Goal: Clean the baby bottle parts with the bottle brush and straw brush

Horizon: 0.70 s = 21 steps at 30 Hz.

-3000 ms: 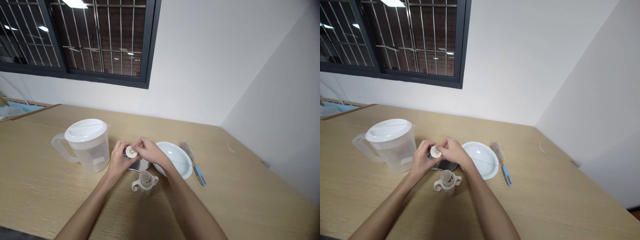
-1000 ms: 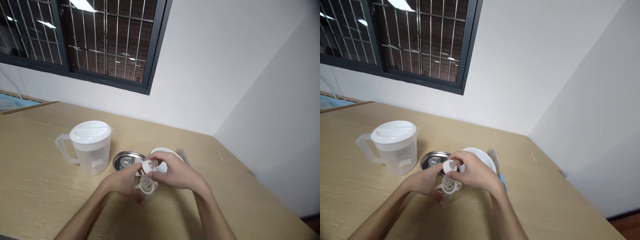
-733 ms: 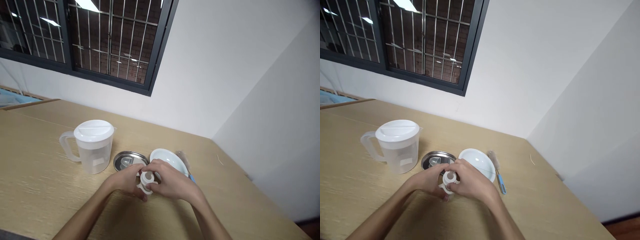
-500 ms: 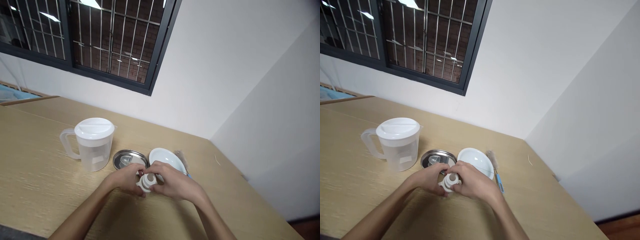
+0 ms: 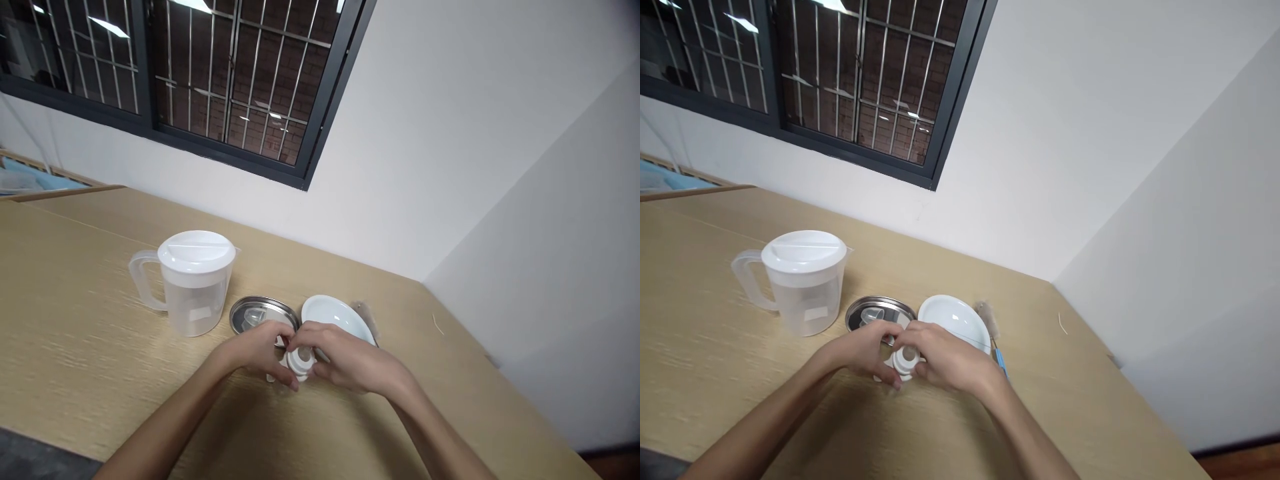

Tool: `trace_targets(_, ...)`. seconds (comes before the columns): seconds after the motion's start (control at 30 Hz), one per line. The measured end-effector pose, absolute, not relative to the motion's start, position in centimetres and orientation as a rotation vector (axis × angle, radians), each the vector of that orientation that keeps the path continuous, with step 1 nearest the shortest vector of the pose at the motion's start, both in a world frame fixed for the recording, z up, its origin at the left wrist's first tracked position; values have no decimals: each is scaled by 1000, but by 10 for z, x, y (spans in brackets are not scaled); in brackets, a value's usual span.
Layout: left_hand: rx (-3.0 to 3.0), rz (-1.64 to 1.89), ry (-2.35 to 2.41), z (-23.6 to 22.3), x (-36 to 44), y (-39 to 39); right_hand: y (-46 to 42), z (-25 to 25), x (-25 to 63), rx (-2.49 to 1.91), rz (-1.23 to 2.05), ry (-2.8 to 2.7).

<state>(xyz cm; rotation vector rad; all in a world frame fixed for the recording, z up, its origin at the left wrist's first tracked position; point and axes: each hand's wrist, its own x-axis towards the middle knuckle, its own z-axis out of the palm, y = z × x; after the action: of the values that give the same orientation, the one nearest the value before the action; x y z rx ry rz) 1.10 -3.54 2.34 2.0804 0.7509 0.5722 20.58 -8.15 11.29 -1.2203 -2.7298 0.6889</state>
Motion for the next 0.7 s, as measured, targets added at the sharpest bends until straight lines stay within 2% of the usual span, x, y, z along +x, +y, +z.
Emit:
trace_targets(0.4, 2095, 550, 752, 17, 15, -34, -77, 117, 199, -1228, 524, -2877)
trace_targets(0.7, 2120, 533, 802, 15, 17, -33, -72, 118, 187, -1691, 402, -2875)
